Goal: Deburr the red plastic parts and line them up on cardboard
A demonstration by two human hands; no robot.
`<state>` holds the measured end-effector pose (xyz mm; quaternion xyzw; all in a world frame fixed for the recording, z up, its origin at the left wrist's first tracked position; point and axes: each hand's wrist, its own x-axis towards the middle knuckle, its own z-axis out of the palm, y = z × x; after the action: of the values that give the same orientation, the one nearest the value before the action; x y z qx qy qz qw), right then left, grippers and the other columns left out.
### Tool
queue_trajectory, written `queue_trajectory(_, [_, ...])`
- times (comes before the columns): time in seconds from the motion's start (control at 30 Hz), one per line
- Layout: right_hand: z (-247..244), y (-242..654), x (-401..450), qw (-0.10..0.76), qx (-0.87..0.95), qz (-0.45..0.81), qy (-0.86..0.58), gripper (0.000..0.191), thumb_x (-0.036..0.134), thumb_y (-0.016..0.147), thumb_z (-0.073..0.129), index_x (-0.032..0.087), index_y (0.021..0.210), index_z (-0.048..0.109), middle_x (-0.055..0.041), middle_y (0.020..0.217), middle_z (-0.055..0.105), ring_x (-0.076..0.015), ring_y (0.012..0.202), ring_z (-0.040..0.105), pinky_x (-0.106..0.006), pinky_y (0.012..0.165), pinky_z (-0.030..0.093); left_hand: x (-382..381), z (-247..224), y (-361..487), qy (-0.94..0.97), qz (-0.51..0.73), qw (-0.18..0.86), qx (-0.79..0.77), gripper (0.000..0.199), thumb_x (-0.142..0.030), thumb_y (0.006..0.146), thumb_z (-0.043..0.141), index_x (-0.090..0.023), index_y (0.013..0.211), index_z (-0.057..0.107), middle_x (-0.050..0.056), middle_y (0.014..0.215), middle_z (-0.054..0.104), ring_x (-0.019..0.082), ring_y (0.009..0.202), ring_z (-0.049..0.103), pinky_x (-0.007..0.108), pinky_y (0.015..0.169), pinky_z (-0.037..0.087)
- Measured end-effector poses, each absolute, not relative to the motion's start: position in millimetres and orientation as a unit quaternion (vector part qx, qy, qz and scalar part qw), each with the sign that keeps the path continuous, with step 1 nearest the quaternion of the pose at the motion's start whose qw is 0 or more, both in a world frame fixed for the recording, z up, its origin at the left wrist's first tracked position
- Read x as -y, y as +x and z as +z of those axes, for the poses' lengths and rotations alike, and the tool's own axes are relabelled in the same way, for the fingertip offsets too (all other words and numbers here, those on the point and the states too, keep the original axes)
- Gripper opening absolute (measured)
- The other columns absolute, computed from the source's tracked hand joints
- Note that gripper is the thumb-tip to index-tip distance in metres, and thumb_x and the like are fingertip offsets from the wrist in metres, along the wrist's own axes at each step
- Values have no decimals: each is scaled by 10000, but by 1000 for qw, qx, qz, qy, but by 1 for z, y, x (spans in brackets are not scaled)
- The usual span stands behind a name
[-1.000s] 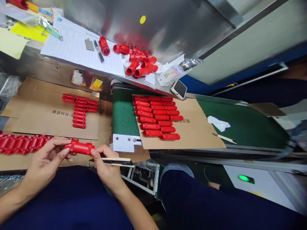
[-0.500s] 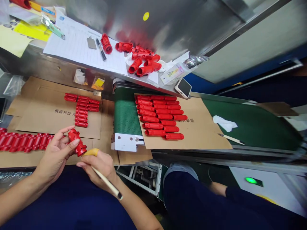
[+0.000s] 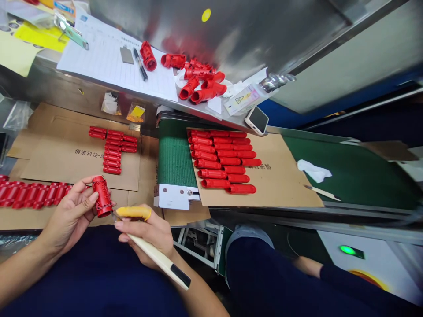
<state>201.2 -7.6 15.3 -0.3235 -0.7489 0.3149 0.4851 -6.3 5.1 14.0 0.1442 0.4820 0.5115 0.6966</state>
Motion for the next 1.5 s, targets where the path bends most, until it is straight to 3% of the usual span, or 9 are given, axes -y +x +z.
queue_trajectory(0.17, [12,201,2,496,760,242,-343,304,166,1029,724,172,1332,739,-155,1164,821,-230,979,800,-383,876,702,-5,12,-8,147,506,698,-484,527,-344,719,1018,-270,1166,748,24,1038,782,166,830,747,226,711,654])
queue_trajectory(0.37, [6,199,4,491,785,248,-286,255,205,1043,715,194,1295,750,-130,1139,825,-199,941,800,-318,822,699,-6,13,-4,165,545,671,-475,467,-333,683,1044,-285,1059,770,-22,926,772,110,793,722,163,764,634])
queue_trajectory(0.53, [11,200,5,503,757,265,-322,285,156,1009,743,188,1292,760,-137,1177,819,-205,971,796,-353,895,698,-7,17,-8,152,564,661,-471,470,-295,657,1057,-294,1026,766,-20,954,798,120,806,749,179,780,640])
queue_trajectory(0.63, [12,199,2,509,763,272,-293,315,148,1016,739,184,1329,745,-128,1168,832,-205,1024,801,-338,908,696,-8,19,-12,103,490,729,-467,563,-361,675,1034,-263,1174,794,44,963,809,165,681,739,244,607,650])
queue_trajectory(0.73, [12,198,0,495,777,293,-255,331,196,1021,753,204,1351,743,-107,1200,837,-197,1040,807,-318,920,697,-9,19,-12,64,405,792,-452,590,-427,720,983,-189,1231,809,50,716,752,98,405,541,169,348,420])
queue_trajectory(0.87, [13,196,-2,460,806,294,-229,237,229,1027,753,194,1260,779,-104,1193,843,-189,1068,797,-298,953,689,-8,18,-9,55,361,816,-448,510,-440,733,959,-161,1144,842,75,692,762,15,329,364,123,320,240])
queue_trajectory(1.07, [11,196,-1,438,820,301,-213,172,195,1022,753,169,1189,780,-89,1174,849,-167,1087,796,-278,998,677,-7,18,-5,42,357,823,-440,469,-444,713,980,-161,1066,855,-18,480,604,20,324,276,131,320,225])
queue_trajectory(1.2, [8,197,1,402,835,297,-229,227,184,986,800,201,1212,782,-64,1190,848,-163,1096,794,-279,1001,677,-6,17,-5,49,356,827,-432,450,-443,724,966,-161,1055,848,18,555,679,20,316,285,133,305,225])
queue_trajectory(1.5, [14,194,0,448,817,292,-216,162,183,1019,758,154,1176,784,-106,1172,848,-189,1093,802,-279,976,684,-4,14,-4,61,357,826,-432,441,-453,745,954,-171,1064,836,17,567,686,26,316,305,135,309,246])
